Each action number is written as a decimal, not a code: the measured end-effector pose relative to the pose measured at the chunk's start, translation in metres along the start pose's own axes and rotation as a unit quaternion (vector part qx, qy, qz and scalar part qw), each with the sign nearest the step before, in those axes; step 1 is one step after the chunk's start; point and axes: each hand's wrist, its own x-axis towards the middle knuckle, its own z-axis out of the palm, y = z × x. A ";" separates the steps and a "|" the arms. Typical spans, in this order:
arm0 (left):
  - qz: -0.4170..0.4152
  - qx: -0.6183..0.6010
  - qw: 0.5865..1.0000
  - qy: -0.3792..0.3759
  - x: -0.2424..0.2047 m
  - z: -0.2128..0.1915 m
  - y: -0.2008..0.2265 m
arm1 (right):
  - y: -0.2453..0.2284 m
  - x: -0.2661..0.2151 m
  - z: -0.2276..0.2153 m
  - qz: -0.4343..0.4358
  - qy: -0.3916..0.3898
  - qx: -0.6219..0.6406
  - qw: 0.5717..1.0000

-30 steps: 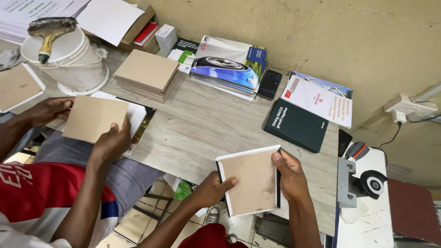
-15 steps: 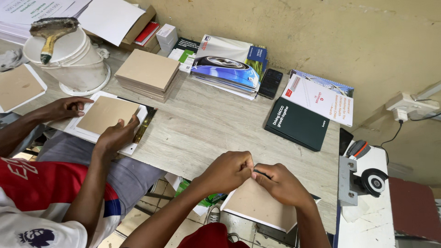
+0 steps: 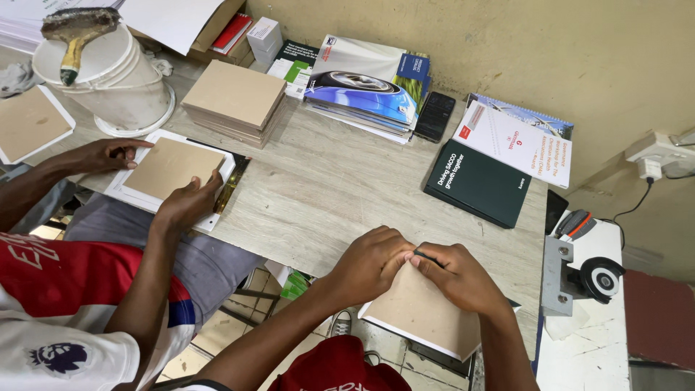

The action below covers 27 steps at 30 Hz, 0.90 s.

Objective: The person aligns a beige cover sheet onto a book block and presses the edges to adhere it. They repeat this process for multiple book blocks, stacking the finished items on the table.

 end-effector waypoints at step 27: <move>-0.282 -0.165 0.942 -0.074 0.020 0.003 -0.006 | 0.072 0.010 0.001 -0.016 -0.013 0.050 0.999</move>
